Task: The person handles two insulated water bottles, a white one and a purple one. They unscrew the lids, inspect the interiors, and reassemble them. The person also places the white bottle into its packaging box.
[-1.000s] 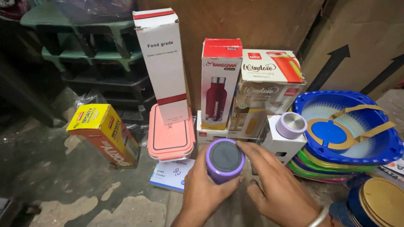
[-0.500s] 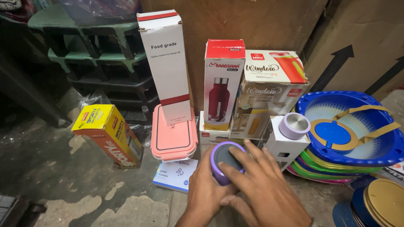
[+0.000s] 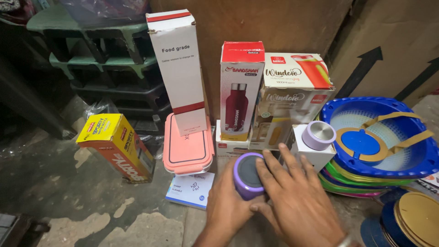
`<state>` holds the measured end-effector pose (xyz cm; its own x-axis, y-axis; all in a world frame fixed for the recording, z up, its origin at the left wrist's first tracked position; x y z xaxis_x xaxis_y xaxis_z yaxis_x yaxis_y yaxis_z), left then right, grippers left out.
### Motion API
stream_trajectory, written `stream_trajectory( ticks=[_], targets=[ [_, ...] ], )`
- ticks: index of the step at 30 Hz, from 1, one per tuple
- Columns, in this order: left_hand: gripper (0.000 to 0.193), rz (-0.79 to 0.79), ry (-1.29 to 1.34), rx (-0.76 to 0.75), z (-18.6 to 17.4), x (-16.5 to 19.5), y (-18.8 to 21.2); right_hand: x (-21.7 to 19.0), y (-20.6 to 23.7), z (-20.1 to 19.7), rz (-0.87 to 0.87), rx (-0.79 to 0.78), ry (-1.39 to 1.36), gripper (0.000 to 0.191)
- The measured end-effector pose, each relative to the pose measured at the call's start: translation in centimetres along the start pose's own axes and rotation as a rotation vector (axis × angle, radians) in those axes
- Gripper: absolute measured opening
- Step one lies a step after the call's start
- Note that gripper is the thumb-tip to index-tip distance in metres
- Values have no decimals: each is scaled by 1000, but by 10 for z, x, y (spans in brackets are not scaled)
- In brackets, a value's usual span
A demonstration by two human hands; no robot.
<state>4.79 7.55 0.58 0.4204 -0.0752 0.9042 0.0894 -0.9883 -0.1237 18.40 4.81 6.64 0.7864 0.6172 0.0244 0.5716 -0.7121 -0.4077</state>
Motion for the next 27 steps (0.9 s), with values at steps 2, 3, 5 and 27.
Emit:
stream_trajectory(
  ticks=[2, 3, 5, 27],
  targets=[
    [93, -4, -8, -22, 4, 1, 1, 2, 7, 6, 31, -42, 45, 85],
    [88, -27, -17, -24, 4, -1, 1, -4, 9, 7, -16, -25, 32, 83],
    [78, -72, -36, -29, 6, -7, -2, -16, 10, 6, -108, 12, 7, 79],
    [56, -29, -51, -149, 12, -29, -17, -49, -27, 16, -7, -100, -88, 89]
  ],
)
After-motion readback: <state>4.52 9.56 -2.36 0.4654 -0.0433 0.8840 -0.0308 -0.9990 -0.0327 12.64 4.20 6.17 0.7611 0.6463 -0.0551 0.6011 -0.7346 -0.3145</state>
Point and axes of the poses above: each hand's wrist, its own y-axis away from the middle knuckle, its own z-axis out of the palm, x = y × z, the point moved 7 cm from there along -y, towards the middle knuckle, and after that the axes turned 2 degrees about -x, right-handed, at the moved point
